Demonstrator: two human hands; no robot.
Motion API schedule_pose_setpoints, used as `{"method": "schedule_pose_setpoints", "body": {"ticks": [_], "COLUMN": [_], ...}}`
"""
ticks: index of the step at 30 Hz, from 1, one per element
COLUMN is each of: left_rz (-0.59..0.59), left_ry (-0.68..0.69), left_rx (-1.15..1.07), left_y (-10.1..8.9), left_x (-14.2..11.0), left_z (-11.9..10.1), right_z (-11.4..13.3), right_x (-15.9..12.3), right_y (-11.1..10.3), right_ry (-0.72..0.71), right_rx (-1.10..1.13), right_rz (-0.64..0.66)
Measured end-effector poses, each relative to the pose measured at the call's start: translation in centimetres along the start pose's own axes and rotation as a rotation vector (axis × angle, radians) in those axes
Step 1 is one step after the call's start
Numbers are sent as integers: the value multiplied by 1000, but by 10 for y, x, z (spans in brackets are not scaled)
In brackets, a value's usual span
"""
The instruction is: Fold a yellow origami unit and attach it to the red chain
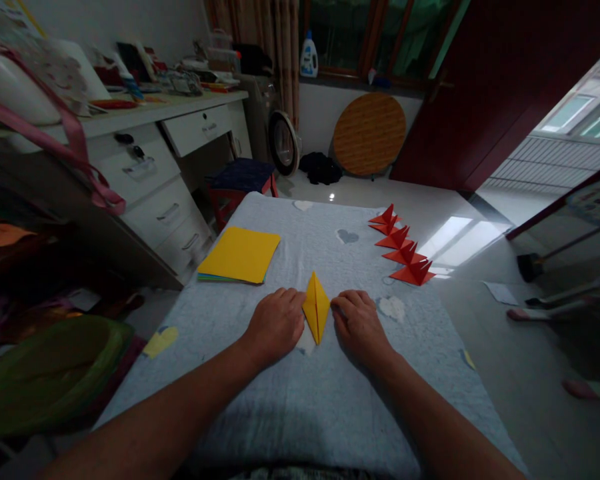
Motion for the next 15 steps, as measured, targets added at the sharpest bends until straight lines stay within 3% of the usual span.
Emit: {"method": "schedule_pose_setpoints", "body": {"ticks": [10, 15], "left_rz": [-73, -126], "left_ry": [-114, -205], "left_rx": [-324, -545], "left_y": [9, 2], "left_x": [3, 6], "left_z": [11, 12], "right_z": [0, -8], "right_x": [4, 5], "right_y": [3, 2], "right_ry": [55, 177], "right_rx": [197, 369], "right_rz": [-36, -35]}}
Point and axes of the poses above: each hand's wrist, its own x-axis towards the middle knuckle, its own y-axis out of the palm, z = x × y, the point moved 5 cm from there along x, towards the middle knuckle, and after that the axes turned 15 degrees about -z, right-handed, at the moved point
